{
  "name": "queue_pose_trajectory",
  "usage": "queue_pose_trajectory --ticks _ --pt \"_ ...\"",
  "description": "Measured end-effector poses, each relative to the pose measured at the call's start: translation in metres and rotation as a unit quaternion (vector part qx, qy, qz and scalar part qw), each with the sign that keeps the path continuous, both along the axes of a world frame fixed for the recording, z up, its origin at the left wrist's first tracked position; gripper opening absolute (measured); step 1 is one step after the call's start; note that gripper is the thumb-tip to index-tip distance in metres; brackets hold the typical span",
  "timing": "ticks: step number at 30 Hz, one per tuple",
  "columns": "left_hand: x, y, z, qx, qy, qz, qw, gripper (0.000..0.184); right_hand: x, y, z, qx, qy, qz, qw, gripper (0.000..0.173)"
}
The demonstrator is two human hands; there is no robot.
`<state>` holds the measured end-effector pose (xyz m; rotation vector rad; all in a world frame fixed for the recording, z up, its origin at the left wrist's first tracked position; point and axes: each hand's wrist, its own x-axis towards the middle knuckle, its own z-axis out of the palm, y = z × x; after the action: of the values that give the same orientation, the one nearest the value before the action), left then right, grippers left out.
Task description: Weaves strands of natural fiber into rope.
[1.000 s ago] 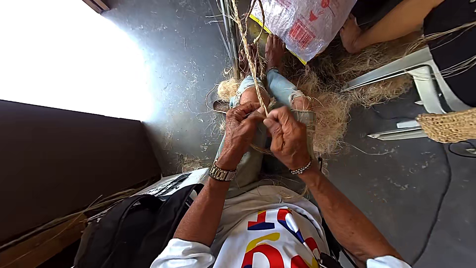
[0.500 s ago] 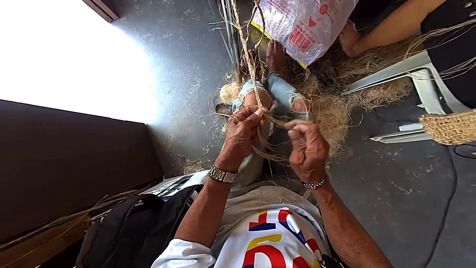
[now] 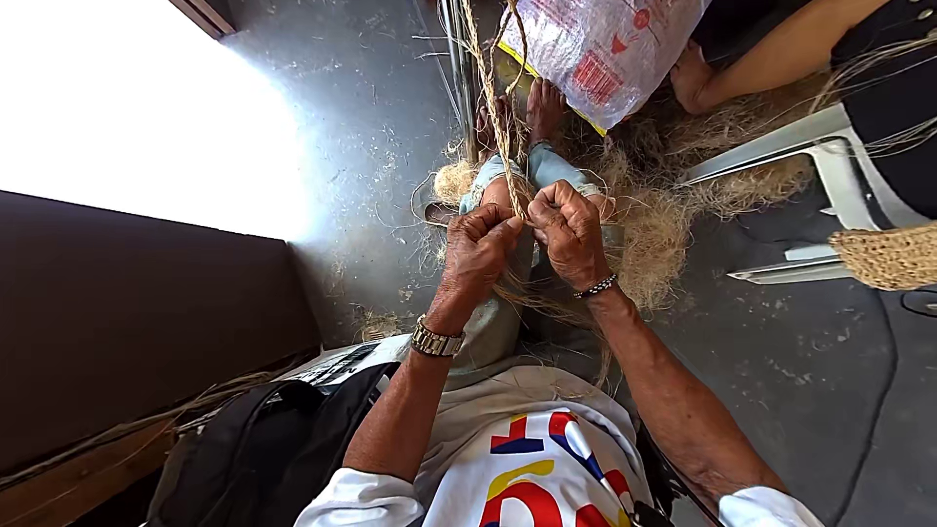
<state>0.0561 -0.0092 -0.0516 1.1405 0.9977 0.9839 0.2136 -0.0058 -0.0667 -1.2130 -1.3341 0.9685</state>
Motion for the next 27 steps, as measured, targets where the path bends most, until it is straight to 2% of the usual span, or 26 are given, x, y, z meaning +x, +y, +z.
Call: queue_pose_trajectory --ticks 4,10,13,19,24,27 --pt "-0.013 0.003 0.000 0.056 0.081 -0.022 0.995 0.012 0.002 -0.002 -0.008 -0.006 0.074 0.015 0.997 0.010" --pt "-0.010 0.005 -0.006 0.059 0.085 -0.009 0.995 0.014 0.004 -0.002 -0.012 -0.055 0.145 0.047 0.987 0.006" --pt "-0.010 0.006 -0.005 0.051 0.079 -0.019 0.995 0.016 0.007 -0.003 -0.010 -0.075 0.144 0.046 0.986 0.007" --pt "-0.020 0.012 0.004 0.090 0.117 -0.042 0.988 0.018 0.005 0.007 -0.007 -0.039 0.104 0.023 0.994 0.007" --pt "-0.016 0.014 -0.004 0.116 0.135 -0.022 0.984 0.018 0.008 0.007 -0.008 -0.077 0.148 0.058 0.984 0.007" --pt "-0.009 0.013 -0.007 0.126 0.144 -0.005 0.982 0.018 0.014 0.003 -0.009 -0.104 0.193 0.097 0.971 0.013"
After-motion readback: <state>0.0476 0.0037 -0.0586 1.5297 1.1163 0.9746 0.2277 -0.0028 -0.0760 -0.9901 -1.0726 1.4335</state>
